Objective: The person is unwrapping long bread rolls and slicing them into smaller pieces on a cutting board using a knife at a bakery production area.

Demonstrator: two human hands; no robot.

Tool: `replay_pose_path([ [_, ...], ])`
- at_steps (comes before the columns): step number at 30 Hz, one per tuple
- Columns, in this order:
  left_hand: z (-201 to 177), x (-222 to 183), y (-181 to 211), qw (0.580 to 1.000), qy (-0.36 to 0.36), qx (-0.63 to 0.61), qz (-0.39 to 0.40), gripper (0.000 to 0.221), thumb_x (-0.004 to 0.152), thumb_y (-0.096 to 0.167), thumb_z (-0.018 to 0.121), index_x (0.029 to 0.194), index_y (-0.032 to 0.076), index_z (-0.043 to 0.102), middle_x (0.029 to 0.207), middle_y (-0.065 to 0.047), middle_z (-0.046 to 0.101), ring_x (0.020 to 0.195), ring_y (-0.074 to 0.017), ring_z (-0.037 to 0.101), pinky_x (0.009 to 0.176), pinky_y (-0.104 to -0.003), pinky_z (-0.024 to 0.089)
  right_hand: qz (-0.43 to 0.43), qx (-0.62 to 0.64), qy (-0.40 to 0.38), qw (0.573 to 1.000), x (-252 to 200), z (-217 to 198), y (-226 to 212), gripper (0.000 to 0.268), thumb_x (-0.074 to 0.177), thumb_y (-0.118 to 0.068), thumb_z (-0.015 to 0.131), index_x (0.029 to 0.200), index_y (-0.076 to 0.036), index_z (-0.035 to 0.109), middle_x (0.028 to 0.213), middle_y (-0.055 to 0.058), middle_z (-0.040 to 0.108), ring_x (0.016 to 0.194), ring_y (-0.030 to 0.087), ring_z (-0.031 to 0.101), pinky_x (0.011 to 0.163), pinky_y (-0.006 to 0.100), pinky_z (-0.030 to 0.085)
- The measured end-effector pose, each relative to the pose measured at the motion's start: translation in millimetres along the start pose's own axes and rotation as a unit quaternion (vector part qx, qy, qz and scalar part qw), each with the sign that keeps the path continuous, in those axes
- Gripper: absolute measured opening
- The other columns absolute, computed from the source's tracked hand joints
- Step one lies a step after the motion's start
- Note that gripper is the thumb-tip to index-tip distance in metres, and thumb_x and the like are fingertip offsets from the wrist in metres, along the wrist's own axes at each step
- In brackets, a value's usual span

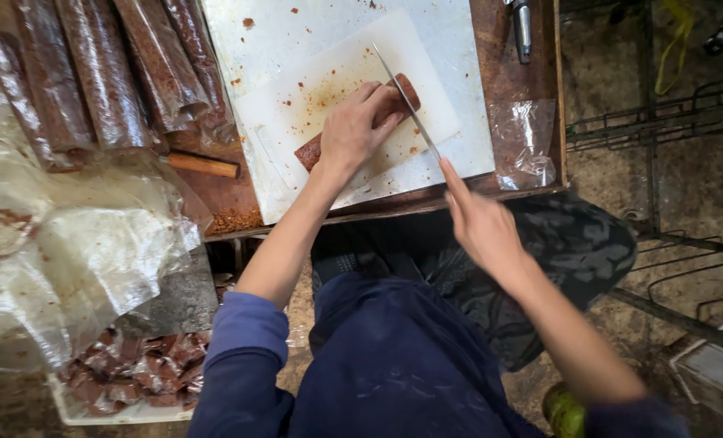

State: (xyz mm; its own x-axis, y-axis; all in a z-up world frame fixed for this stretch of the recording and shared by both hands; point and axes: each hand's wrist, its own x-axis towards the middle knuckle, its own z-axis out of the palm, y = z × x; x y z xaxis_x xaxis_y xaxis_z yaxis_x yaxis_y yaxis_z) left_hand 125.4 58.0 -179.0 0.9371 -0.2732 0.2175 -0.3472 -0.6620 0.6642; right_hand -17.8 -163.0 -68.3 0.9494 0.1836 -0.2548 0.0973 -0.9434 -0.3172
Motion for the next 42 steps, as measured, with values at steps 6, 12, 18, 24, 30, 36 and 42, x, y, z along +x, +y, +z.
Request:
replay_pose_path([
  [6,-11.3,0.6,8.7,0.999,-0.010,0.021,-0.030,0.030,0.094,0.042,0.067,0.121,0.035,0.057,0.119,0.002,0.063,0.101,-0.0325,0.071,0.082,-0.049,0.061,-0.024,0.071,0.029,0.997,104.0,10.2,-33.8,0.055,0.112,-0.026,0.042,0.164,-0.038,0.030,0.080,0.031,0.070,0.082,0.058,0.070,0.074,0.062,0.054],
  [12,-27.2,1.4,22.9,0.998,-0.018,0.019,-0.049,0.025,0.098,0.049,0.062,0.120,0.039,0.059,0.116,0.003,0.065,0.099,-0.0312,0.072,0.082,-0.047,0.061,0.088,0.019,-0.086,0.992,16.7,5.2,-10.6,0.056,0.108,-0.036,0.039,0.163,-0.044,0.029,0.084,0.036,0.072,0.087,0.057,0.072,0.080,0.062,0.056],
  [18,-10.7,1.8,19.3,1.000,-0.015,0.013,-0.022,0.027,0.098,0.044,0.065,0.122,0.032,0.061,0.115,-0.005,0.068,0.101,-0.0384,0.071,0.083,-0.053,0.060,0.088,0.002,-0.091,0.992,15.6,-1.3,3.6,0.056,0.108,-0.040,0.040,0.161,-0.054,0.026,0.086,0.033,0.073,0.091,0.055,0.072,0.083,0.058,0.057],
  [24,-49.6,-15.8,31.0,0.997,-0.057,-0.021,-0.044,0.035,0.095,0.035,0.070,0.129,0.033,0.062,0.123,-0.003,0.069,0.105,-0.0359,0.072,0.089,-0.049,0.058,0.110,0.021,-0.117,0.987,-11.6,-22.9,-8.4,0.061,0.106,-0.035,0.043,0.161,-0.053,0.024,0.090,0.034,0.073,0.093,0.056,0.071,0.084,0.059,0.056],
  [30,-33.6,-13.0,16.2,0.998,-0.039,0.049,0.001,0.031,0.097,0.037,0.067,0.125,0.024,0.061,0.129,0.004,0.063,0.062,-0.0110,0.062,0.041,-0.021,0.045,0.033,-0.052,-0.063,0.996,-42.3,-32.8,-1.0,0.071,0.109,-0.026,0.048,0.169,-0.036,0.012,0.043,0.008,0.044,0.031,0.027,0.041,0.035,0.041,0.041],
  [36,-28.4,-18.3,13.5,0.998,-0.009,0.068,0.008,0.032,0.096,0.035,0.069,0.124,0.023,0.061,0.123,0.001,0.063,0.067,-0.0151,0.062,0.043,-0.025,0.048,0.035,-0.041,-0.084,0.995,-27.1,-35.8,-16.9,0.068,0.108,-0.027,0.047,0.168,-0.039,0.017,0.045,0.011,0.048,0.035,0.032,0.046,0.039,0.044,0.039],
  [42,-9.1,-16.7,-4.9,0.999,-0.006,0.050,0.019,0.037,0.094,0.041,0.072,0.124,0.023,0.062,0.123,-0.002,0.067,0.087,-0.0198,0.070,0.060,-0.027,0.063,0.023,-0.034,-0.082,0.996,-21.2,-29.9,-19.6,0.070,0.106,-0.024,0.051,0.168,-0.035,0.020,0.049,0.015,0.054,0.041,0.041,0.056,0.043,0.051,0.045],
])
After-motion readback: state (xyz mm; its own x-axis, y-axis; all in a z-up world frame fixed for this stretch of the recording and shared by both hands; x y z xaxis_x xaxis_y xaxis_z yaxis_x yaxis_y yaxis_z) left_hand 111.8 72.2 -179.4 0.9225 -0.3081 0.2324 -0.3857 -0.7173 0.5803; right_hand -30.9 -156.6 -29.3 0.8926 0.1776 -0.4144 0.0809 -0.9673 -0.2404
